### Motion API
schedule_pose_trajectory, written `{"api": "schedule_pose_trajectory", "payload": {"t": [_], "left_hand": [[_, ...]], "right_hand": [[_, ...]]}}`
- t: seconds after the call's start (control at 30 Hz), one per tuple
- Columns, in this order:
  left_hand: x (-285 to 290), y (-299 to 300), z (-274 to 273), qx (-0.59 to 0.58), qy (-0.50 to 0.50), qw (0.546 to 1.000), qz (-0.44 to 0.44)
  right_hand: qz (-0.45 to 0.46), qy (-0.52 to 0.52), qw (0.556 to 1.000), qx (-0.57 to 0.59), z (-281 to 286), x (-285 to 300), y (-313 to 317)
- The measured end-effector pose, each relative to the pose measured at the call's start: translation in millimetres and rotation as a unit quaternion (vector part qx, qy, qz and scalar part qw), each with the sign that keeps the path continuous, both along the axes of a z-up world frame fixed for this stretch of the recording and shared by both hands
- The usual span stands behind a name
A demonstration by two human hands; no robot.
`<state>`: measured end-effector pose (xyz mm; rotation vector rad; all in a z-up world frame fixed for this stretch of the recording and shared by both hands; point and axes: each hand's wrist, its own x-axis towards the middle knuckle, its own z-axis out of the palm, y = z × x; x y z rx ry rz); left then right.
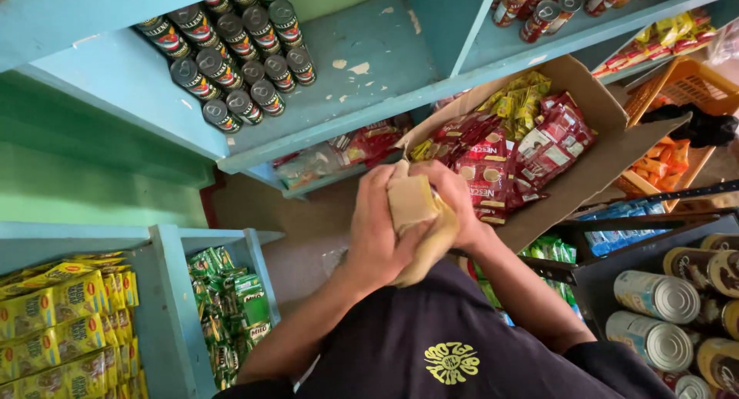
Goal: The person is wiping dust off canned goods with a yellow cloth and arranging them on the shelves.
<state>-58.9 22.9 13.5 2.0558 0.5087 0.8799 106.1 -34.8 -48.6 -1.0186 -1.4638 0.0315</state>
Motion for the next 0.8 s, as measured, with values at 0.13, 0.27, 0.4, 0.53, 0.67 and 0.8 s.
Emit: {"api": "schedule_pose_trajectory", "payload": {"t": [0.13,0.27,0.4,0.53,0.67,0.8], "left_hand": [[12,26,-2,0.006,0.082,0.996,0.039],[10,35,28,-0.053,0.001,0.997,-0.05],[4,26,17,-0.237,-0.043,0.959,-0.151],[8,23,-9,-0.198,0.026,0.977,-0.081],[15,28,-3,-0.238,0.011,0.971,-0.028],[6,49,-15,-0.297,0.02,0.952,-0.071]], "right_hand": [[0.04,0.151,0.98,-0.126,14,-13,-19],[-0.038,0.078,0.984,-0.156,44,-20,-27],[-0.079,0.039,0.985,-0.146,32,-5,-22],[-0.073,-0.082,0.985,-0.137,20,9,-14],[-0.039,-0.091,0.989,-0.109,26,5,-13],[-0.063,-0.081,0.99,-0.093,30,6,-12]]}}
